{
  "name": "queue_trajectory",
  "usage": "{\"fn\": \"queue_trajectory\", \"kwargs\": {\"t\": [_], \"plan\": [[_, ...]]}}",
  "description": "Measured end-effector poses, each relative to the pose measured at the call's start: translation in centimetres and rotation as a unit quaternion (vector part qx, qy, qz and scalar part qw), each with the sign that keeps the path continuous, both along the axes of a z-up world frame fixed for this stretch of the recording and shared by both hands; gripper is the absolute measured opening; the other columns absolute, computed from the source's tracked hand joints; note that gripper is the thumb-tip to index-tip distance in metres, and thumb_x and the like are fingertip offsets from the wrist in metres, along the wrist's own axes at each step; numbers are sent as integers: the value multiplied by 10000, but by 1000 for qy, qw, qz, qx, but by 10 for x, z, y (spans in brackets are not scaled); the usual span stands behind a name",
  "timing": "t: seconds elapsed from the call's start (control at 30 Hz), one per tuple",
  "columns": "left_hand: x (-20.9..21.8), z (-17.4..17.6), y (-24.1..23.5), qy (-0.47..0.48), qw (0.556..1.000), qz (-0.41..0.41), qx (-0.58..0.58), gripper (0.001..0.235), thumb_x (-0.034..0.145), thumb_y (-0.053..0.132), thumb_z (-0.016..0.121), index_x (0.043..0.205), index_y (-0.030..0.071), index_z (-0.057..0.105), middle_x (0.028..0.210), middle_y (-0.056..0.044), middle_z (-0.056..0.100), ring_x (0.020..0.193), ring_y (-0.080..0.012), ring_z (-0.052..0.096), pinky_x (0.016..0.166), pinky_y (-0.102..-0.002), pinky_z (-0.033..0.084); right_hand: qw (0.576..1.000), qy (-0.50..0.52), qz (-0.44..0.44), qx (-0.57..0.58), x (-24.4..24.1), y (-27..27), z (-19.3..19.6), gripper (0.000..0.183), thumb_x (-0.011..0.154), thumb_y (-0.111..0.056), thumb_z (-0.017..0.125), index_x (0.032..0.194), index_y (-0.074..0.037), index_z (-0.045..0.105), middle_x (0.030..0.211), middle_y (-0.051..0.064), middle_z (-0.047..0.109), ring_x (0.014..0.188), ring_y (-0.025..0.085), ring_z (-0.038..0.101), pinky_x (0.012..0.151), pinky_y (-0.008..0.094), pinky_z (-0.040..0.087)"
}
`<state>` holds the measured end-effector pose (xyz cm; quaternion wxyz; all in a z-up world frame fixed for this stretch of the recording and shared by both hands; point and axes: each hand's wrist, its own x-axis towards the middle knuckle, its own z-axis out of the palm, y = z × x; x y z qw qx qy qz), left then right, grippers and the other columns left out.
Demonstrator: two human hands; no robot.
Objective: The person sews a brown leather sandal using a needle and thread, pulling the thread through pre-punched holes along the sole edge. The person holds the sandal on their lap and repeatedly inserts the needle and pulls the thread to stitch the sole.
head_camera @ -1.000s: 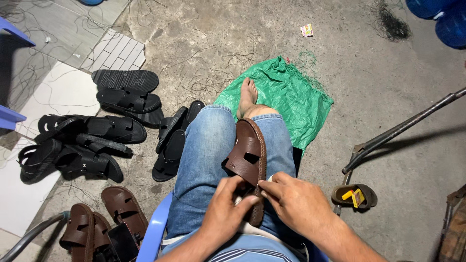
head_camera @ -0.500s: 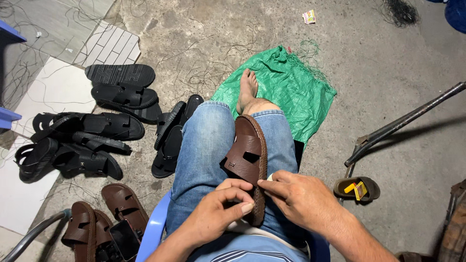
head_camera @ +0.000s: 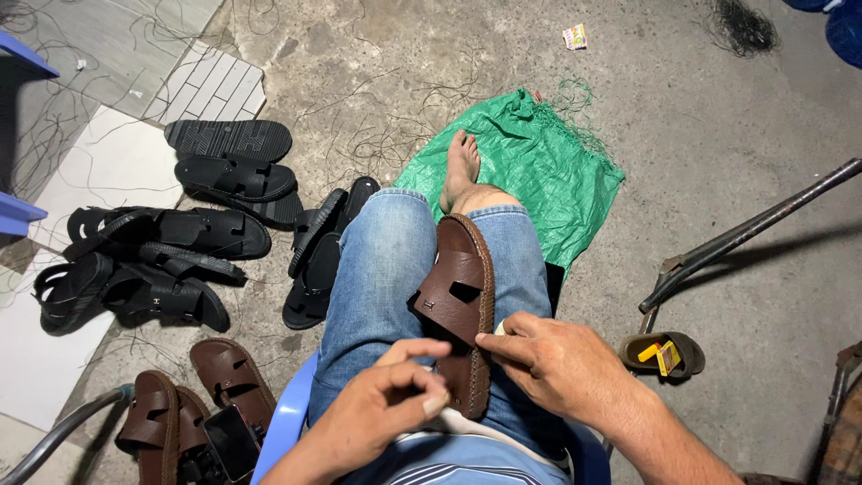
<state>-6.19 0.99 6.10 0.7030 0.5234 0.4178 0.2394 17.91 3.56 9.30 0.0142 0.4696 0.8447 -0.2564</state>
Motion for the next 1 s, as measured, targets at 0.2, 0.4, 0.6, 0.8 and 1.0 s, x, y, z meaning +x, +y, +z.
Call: {"fn": "queue_trajectory", "kwargs": {"t": [0.2,0.4,0.6,0.8,1.0], "plan": [[34,-22,-3,-144,943,151,-261,122,820,125,657,933,84,639,748,-61,571,647,-125,565,453,-294,552,1000,18,8,13,1,3,0,296,818,-231,569,1110,-234,613,875,1,591,677,263,634,485,422,486],[41,-9,11,290,944,124,-92,190,771,327,632,862,237,492,829,87,630,765,-144,617,716,-302,421,999,28,7,20,0,2,-1,273,824,-244,585,1093,-241,636,877,-17,596,663,249,636,486,400,484],[41,3,9,211,968,27,134,182,801,198,476,981,211,494,972,34,593,840,-201,602,703,-383,458,997,-54,-7,-63,-2,8,32,372,826,-258,554,1197,-295,554,835,29,501,688,296,604,514,480,467],[34,6,8,264,953,29,143,331,803,353,579,1125,285,542,1024,0,482,813,-260,619,645,-442,496,975,-199,-72,-74,31,3,58,514,808,-323,483,1275,-536,449,928,-67,506,735,186,636,566,430,519],[50,4,8,224,950,16,219,419,785,471,612,1167,308,556,982,-4,467,781,-228,620,560,-451,515,994,-75,-34,-72,26,-2,41,533,809,-244,509,1304,-433,449,948,-50,544,788,193,619,627,379,504]]}}
